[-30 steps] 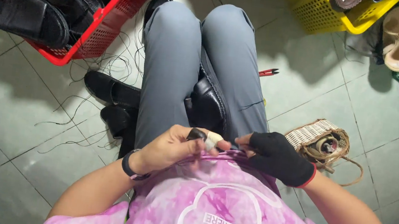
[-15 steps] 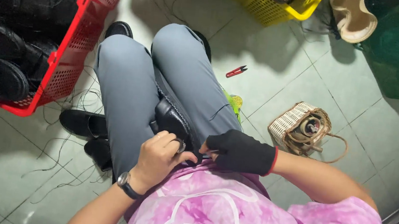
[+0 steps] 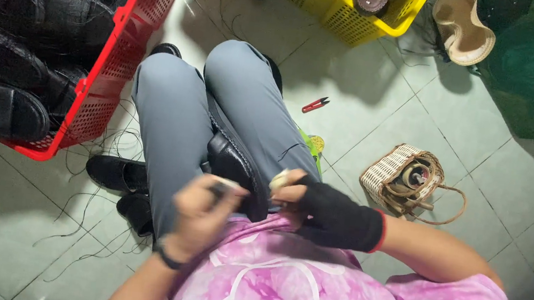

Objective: The person sits on the floor and sews a black shoe using a needle and thread. They pull the thread through the shoe repeatedly while holding it between their legs. A red basket of shoes and a yellow basket with a phone are visible nearby.

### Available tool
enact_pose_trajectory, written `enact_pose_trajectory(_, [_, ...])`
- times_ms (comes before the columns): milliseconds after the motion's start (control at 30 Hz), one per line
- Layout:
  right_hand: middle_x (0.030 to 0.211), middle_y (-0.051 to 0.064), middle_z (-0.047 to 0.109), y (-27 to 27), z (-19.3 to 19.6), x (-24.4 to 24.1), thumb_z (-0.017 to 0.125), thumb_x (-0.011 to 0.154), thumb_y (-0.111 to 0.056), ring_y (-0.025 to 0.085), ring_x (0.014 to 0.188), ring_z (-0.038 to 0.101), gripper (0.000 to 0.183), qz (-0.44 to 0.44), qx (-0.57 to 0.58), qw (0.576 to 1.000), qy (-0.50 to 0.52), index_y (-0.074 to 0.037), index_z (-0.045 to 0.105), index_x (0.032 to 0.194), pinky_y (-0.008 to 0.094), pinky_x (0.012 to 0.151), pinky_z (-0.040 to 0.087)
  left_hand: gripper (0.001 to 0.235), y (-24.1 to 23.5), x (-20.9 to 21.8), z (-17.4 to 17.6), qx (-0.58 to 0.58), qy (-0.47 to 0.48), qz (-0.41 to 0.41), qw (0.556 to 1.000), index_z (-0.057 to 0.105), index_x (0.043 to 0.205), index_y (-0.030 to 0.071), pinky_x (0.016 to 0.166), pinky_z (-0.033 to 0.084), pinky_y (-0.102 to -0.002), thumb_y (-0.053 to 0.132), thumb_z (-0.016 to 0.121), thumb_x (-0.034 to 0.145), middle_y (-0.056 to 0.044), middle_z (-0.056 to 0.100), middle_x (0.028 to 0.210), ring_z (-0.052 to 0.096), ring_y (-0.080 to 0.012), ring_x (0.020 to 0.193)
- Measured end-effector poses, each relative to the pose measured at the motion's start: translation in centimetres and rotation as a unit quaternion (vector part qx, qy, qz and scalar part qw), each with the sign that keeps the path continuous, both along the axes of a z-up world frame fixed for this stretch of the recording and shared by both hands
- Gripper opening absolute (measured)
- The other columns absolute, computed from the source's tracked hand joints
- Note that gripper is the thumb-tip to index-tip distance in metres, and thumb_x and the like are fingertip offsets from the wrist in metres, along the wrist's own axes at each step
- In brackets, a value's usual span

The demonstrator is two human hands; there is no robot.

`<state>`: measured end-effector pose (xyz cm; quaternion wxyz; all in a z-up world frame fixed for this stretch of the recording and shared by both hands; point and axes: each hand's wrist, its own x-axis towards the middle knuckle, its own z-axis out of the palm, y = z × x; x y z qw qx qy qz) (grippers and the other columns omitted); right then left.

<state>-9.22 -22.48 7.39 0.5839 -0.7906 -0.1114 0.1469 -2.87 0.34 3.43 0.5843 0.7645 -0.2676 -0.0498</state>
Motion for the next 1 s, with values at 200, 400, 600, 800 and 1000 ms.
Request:
enact_pose_trajectory(200, [0.097, 0.003, 0.063, -2.3, -0.1, -1.6, 0.063, 0.071, 0.006, 0.014, 0.068, 0.065, 0.062, 0.040, -0.183, 0.980, -0.071, -0.012, 0.051, 0.130, 0.026, 0.060, 0.050, 0.019, 19.0, 4.9, -5.2, 0.232, 0.058, 0.232, 0.943, 0.061, 0.088, -0.009, 0.061, 0.045, -0.030, -0.002, 0.079, 0.088, -0.014, 0.065, 0.081, 0.053, -0.0187, 0.065])
enact_pose_trajectory(400, [0.095, 0.004, 0.057, -1.1, -1.1, -1.2, 0.067, 0.073, -0.017, 0.016, 0.062, 0.057, 0.060, 0.115, -0.365, 0.907, -0.176, -0.021, 0.053, 0.131, 0.030, 0.048, 0.042, 0.045, 16.1, 3.7, -3.3, 0.574, -0.127, 0.220, 0.779, 0.059, 0.122, -0.003, 0.081, 0.046, -0.045, 0.001, 0.070, 0.078, -0.022, 0.049, 0.123, 0.049, -0.0366, 0.104])
enact_pose_trajectory(600, [0.085, 0.004, 0.060, -0.8, -1.7, -0.4, 0.054, 0.082, -0.020, 0.026, 0.066, 0.067, 0.059, 0.147, -0.346, 0.921, -0.098, -0.027, 0.049, 0.139, 0.038, 0.059, 0.054, 0.032, 2.7, -0.4, 0.1, 0.085, -0.051, -0.016, 0.995, 0.054, 0.065, -0.002, 0.081, 0.046, -0.047, 0.013, 0.081, 0.073, -0.021, 0.058, 0.091, 0.056, -0.0421, 0.091])
enact_pose_trajectory(800, [0.089, 0.004, 0.059, -1.1, -1.4, 0.0, 0.053, 0.084, -0.023, 0.025, 0.063, 0.066, 0.056, 0.170, -0.405, 0.886, -0.147, -0.030, 0.049, 0.139, 0.036, 0.056, 0.055, 0.037, 0.3, -0.9, -2.2, 0.056, -0.084, -0.076, 0.992, 0.054, 0.075, -0.001, 0.075, 0.047, -0.039, 0.029, 0.075, 0.081, -0.013, 0.053, 0.090, 0.055, -0.0325, 0.083])
enact_pose_trajectory(1000, [0.089, 0.006, 0.059, -1.0, -0.9, 0.4, 0.052, 0.083, -0.024, 0.027, 0.065, 0.066, 0.061, 0.212, -0.448, 0.857, -0.141, -0.032, 0.041, 0.143, 0.038, 0.052, 0.056, 0.039, -0.2, -0.5, -2.7, 0.061, -0.094, -0.081, 0.990, 0.053, 0.077, 0.000, 0.069, 0.046, -0.039, 0.034, 0.071, 0.082, -0.012, 0.049, 0.086, 0.053, -0.0318, 0.078])
